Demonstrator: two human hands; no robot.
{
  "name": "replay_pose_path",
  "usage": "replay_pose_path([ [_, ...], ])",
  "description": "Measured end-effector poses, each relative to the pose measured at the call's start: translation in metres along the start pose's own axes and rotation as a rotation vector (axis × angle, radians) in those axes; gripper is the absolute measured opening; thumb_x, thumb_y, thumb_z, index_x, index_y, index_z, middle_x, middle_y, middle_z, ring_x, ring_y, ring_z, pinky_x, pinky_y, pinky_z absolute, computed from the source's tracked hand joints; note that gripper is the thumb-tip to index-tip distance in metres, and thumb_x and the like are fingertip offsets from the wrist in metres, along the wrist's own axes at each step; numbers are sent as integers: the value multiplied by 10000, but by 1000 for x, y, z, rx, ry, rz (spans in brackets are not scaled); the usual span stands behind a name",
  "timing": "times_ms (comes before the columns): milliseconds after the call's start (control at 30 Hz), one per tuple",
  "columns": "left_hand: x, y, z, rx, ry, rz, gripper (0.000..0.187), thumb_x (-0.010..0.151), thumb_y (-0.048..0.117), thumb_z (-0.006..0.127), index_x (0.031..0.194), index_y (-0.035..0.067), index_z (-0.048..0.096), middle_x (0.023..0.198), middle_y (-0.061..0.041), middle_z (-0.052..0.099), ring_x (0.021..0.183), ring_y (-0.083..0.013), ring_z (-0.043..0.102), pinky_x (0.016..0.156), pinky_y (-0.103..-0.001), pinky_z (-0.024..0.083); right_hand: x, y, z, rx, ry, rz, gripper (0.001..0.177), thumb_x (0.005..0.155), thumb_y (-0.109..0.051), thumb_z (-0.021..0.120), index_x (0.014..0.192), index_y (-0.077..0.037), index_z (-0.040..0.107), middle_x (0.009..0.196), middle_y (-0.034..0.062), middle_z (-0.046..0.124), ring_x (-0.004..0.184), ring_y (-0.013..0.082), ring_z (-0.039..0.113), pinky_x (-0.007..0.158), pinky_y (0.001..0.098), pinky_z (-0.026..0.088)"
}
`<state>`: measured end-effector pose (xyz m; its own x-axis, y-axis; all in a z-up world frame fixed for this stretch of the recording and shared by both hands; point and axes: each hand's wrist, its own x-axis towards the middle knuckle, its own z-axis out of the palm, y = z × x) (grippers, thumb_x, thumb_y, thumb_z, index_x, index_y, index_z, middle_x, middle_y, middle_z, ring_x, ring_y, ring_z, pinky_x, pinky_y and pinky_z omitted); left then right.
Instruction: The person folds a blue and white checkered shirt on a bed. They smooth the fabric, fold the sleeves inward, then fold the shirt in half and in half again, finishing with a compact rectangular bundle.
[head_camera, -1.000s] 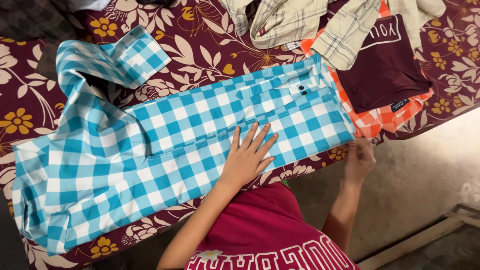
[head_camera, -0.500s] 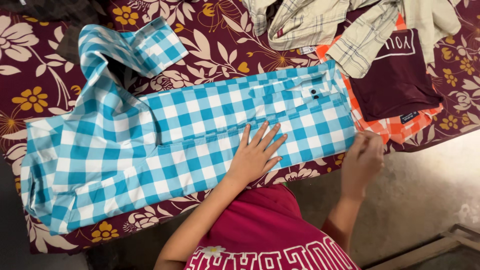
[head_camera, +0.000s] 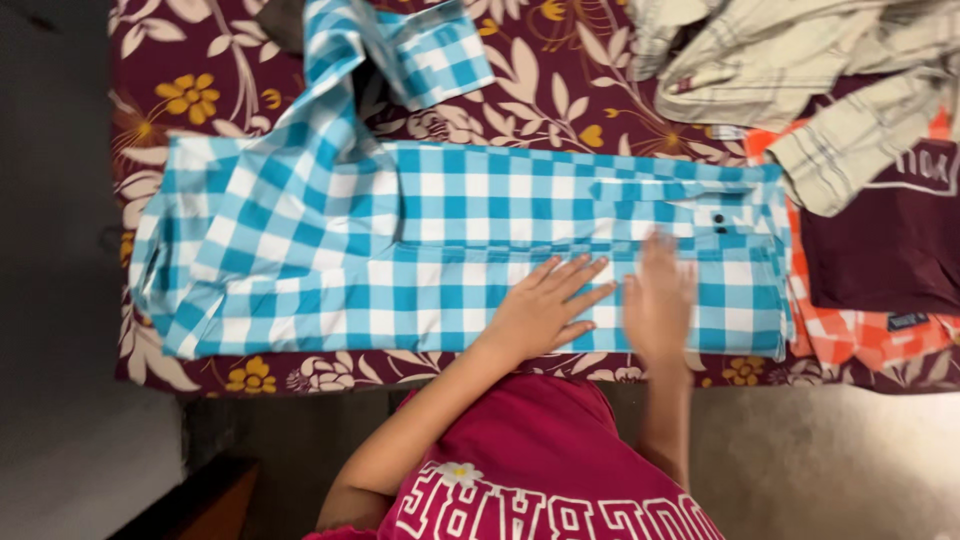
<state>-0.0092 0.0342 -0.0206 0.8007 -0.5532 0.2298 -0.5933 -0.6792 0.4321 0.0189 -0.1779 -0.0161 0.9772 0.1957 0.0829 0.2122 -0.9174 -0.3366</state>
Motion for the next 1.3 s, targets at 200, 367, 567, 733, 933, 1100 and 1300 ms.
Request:
replay_pose_path([
  [200,-68,-29,-44,63,59,-258,652,1016,550,511,1599,284,391,1687,-7,323,1536,-227,337,1256,-507,250,-22,60,-32,-226,55,213,657,1076,-427,446,1636,-96,353,1721,204,244,1581,389,198,1209,684,35],
  [367,-139,-65,-74,189,31,-532,699,989,627,449,1591,279,367,1673,3,324,1520,-243,328,1225,-542,247,-32,66,-34,-130,140,281,665,1070,-427,463,1633,-84,378,1719,224,248,1592,403,206,1232,687,69],
  [567,-220,-107,-124,391,134,-694,693,966,560,523,1575,235,460,1653,-53,409,1480,-291,422,1196,-532,319,-27,61,-34,-125,138,304,662,1064,-410,466,1640,-95,381,1717,223,254,1591,396,204,1220,690,68],
  [733,-251,-119,-141,369,276,-711,579,1024,455,584,1530,178,534,1626,-57,475,1486,-304,457,1195,-510,366,-26,54,-46,-139,109,274,664,1062,-421,478,1619,-73,384,1694,250,268,1573,412,214,1197,690,82],
  [933,-233,-128,-149,719,529,-863,400,1091,361,702,1410,123,656,1532,-76,593,1399,-273,535,1202,-490,334,-7,48,-52,-63,181,84,591,1101,-383,477,1593,-56,435,1680,213,354,1579,421,254,1245,669,90],
  [1100,-202,-160,-153,538,652,-1041,550,1001,469,765,1324,29,699,1221,-135,701,1141,-313,601,1021,-499,381,11,52,-38,-149,128,110,395,1100,-384,556,1407,-141,611,1473,84,542,1504,336,390,1195,760,1],
  [1300,-208,-179,-153,466,769,-1043,301,1096,381,757,1030,88,779,995,-77,769,864,-251,707,786,-410,485,10,65,-31,-167,215,141,157,1098,-331,639,1105,-176,663,1284,16,573,1399,252,500,1224,777,-26],
])
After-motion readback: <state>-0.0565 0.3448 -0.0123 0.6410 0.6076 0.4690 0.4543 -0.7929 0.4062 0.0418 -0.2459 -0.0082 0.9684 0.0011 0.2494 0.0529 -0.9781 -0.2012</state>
